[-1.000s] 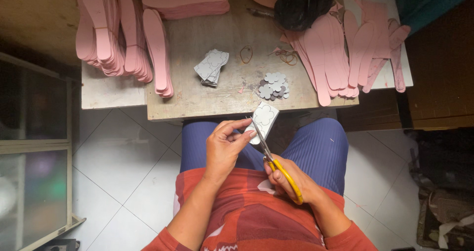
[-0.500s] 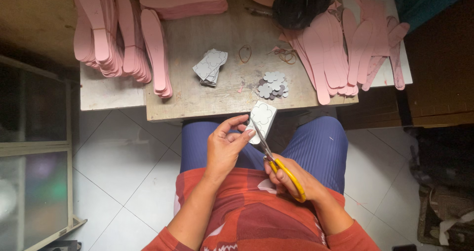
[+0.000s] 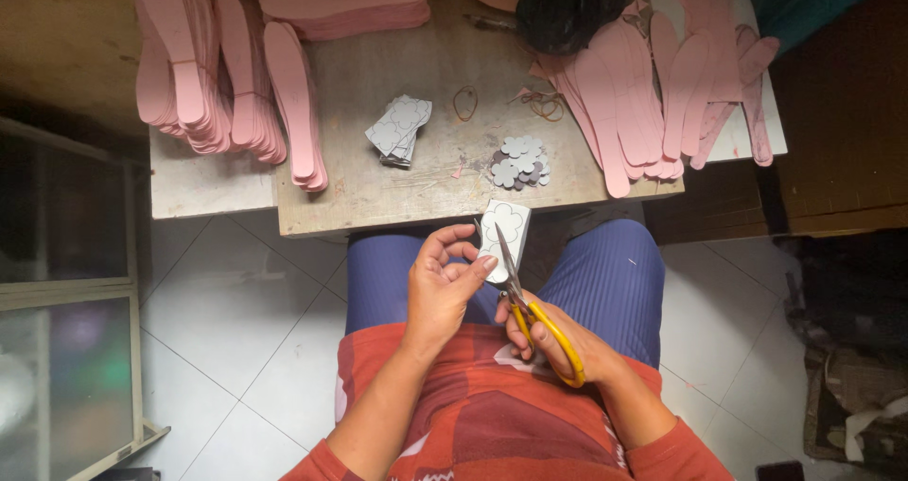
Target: The person uses yellow-handled scissors to cut small white and brown flower-shaped pieces from a larger sheet of material. The cut pieces are placed on the table, and the person continues cutting additional shapes from the same sheet.
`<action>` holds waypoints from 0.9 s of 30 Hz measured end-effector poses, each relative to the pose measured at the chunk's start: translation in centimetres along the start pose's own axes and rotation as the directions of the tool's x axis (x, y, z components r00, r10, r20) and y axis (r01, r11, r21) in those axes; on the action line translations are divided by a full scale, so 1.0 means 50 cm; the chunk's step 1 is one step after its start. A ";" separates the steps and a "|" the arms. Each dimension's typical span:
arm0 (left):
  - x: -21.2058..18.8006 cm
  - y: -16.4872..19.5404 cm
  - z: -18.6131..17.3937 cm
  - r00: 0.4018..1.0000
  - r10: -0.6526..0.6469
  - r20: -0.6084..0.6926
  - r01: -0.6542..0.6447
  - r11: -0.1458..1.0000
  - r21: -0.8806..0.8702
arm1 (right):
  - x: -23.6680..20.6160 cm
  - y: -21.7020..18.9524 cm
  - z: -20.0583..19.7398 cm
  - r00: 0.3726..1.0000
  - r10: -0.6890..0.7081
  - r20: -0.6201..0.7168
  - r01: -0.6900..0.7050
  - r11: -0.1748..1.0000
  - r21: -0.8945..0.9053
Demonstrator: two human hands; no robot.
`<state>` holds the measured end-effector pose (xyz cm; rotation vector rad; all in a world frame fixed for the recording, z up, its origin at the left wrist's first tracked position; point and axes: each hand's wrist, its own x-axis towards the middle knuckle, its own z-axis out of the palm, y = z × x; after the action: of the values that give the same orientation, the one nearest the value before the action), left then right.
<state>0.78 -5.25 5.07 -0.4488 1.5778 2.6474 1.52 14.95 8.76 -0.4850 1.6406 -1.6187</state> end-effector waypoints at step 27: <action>-0.067 0.057 0.087 0.967 -0.236 0.098 0.247 0.961 -0.123 | -0.001 -0.006 0.016 0.977 -0.113 -0.180 0.084 0.983 -0.164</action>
<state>2.50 -2.47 10.31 -0.4947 1.2384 2.5571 2.07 14.41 9.15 -0.5121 1.9223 -1.6581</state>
